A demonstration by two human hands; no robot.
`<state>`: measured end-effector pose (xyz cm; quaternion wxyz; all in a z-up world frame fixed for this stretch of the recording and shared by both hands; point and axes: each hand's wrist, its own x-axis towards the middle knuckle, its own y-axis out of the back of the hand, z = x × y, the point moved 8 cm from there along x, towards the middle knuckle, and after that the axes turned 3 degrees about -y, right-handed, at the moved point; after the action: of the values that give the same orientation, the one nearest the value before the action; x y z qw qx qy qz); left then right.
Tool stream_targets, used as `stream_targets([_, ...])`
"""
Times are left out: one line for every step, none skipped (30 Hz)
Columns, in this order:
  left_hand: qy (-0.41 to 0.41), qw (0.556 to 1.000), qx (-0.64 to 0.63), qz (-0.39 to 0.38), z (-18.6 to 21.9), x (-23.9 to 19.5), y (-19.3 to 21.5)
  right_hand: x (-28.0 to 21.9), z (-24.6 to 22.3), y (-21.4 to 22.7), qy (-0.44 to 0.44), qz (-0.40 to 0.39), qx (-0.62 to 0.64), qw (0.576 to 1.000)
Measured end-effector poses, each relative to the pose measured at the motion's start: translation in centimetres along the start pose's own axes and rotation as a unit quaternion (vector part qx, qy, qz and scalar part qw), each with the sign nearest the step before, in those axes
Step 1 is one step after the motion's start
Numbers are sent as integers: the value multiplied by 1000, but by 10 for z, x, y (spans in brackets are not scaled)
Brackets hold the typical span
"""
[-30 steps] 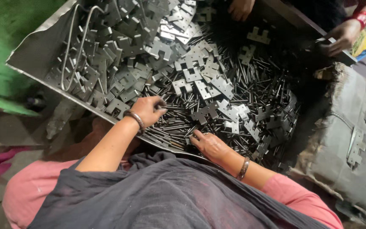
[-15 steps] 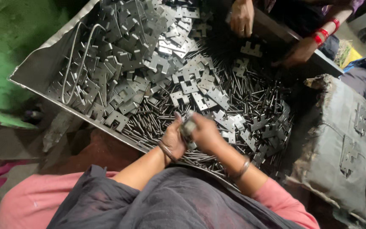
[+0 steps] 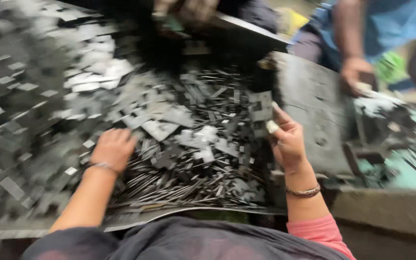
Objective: The person picks through a metal container filled with many metal hinges and rods, using their hands to select specific pieces and move them to different areas of the workspace.
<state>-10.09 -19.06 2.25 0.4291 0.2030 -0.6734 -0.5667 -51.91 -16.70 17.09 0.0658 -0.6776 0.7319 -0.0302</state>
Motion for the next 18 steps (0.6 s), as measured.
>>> stream_targets([-41,998,29,-40,4,-1,-15,-5,-21,34,92,50,-107,989])
stream_targets([-69,992,66,-84,4,-6,-27,-4,-31,64,130,125,-245,953])
stream_targets([-79,992,64,-79,8,-5,-30,-9,-42,91,161,198,-376,891])
stream_targets([-62,992,62,-95,10,-6,-31,-6,-42,112,163,200,-374,891])
stream_targets([-46,991,60,-111,10,-2,-30,-10,-50,122,217,222,-537,784])
stream_targets([-42,991,61,-114,16,1,-24,-10,-50,124,260,228,-678,649])
stream_targets([-32,993,42,-101,25,7,-17,-5,-40,134,261,225,-677,651])
stream_targets([-21,995,22,-91,34,8,-8,6,-23,147,193,205,-701,655])
stream_targets([14,996,-39,-75,43,9,0,15,-10,157,124,184,-722,656])
stream_targets([54,992,-96,-58,46,10,6,14,-9,158,126,174,-719,660])
stream_targets([76,986,-148,-20,52,9,15,10,-11,148,146,150,-746,632])
stream_targets([99,975,-196,19,55,0,24,10,-8,129,169,124,-769,604])
stream_targets([111,976,-188,14,55,-10,28,9,-8,110,173,113,-764,611])
stream_targets([135,919,-367,49,53,-20,30,6,-16,86,199,118,-782,579])
stream_targets([153,828,-532,86,50,-29,31,3,-25,59,226,125,-798,545])
stream_targets([160,830,-527,89,47,-32,34,4,-24,35,212,94,-742,630])
stream_targets([213,801,-549,110,38,-39,36,9,-10,4,194,61,-677,707])
stream_targets([284,737,-596,146,28,-48,36,12,15,-35,196,-22,-647,736])
